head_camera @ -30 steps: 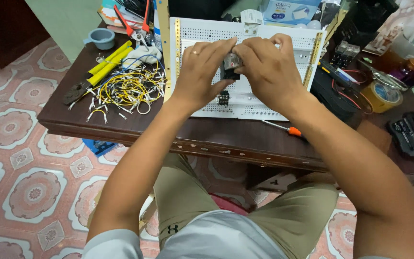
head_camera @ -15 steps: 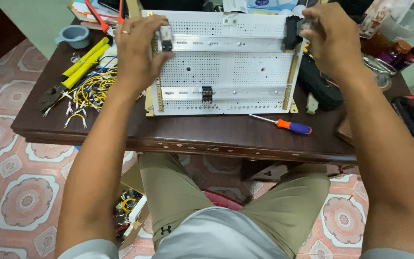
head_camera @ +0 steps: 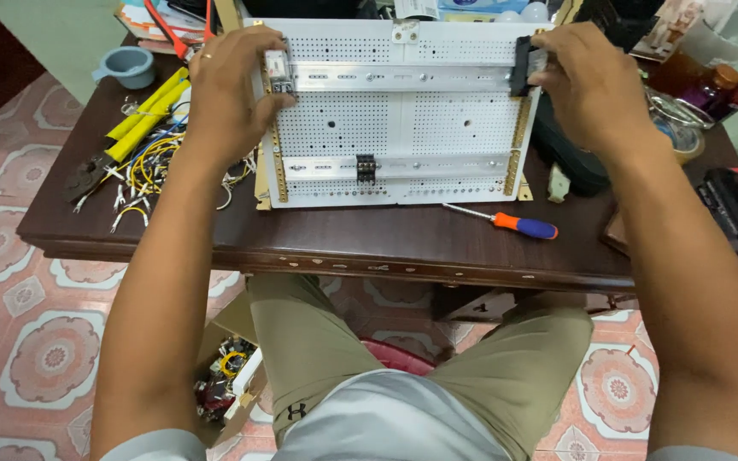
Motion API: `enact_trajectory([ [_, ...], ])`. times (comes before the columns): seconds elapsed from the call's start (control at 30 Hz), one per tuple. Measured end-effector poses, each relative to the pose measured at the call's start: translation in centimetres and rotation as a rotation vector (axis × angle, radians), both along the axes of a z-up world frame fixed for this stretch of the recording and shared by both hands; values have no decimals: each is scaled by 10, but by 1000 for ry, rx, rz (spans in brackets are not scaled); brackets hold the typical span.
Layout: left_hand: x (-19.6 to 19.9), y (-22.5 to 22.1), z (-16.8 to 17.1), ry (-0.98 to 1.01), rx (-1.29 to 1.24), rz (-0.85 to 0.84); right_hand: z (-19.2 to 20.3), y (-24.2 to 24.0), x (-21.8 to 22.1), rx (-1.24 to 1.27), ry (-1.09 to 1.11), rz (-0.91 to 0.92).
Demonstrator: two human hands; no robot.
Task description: Mounting electrical relays onto a DIN rail on a control panel
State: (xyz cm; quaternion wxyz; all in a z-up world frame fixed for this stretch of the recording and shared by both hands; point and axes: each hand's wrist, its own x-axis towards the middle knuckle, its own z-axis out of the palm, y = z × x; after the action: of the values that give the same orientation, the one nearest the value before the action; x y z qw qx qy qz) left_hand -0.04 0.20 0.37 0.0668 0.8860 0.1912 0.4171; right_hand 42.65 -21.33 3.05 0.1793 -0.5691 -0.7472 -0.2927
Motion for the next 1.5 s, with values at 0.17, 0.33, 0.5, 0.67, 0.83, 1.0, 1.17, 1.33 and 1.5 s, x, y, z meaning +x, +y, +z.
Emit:
enact_trajectory([
  [0.17, -3, 12, 3, 91, 36, 41, 11, 5, -5, -29, -171, -9],
  [0.33, -5, 1, 9, 73, -68, 20, 14, 5, 2, -86, -142, -76],
  [0.5, -5, 2, 10, 91, -13, -4, 17, 8, 4, -67, -154, -43],
  [0.67, -6, 1, 8, 59, -4, -13, 11, 2, 2, -42, -130, -12],
  [0.83, -9, 5, 2, 51, 70, -41, 17, 1, -2, -61, -77, -21],
  [1.0, -6, 1, 6, 79, 47, -45, 29, -2, -7, 5, -117, 47],
  [1.17, -8, 0, 10, 85, 70, -106, 22, 1, -10, -77, -129, -37],
  [1.33, -8, -1, 12, 92, 45, -114, 14, 1, -15, -91, -131, -47],
  [1.5, -8, -1, 7, 56, 77, -133, 17, -7, -21, -81, -149, -48],
])
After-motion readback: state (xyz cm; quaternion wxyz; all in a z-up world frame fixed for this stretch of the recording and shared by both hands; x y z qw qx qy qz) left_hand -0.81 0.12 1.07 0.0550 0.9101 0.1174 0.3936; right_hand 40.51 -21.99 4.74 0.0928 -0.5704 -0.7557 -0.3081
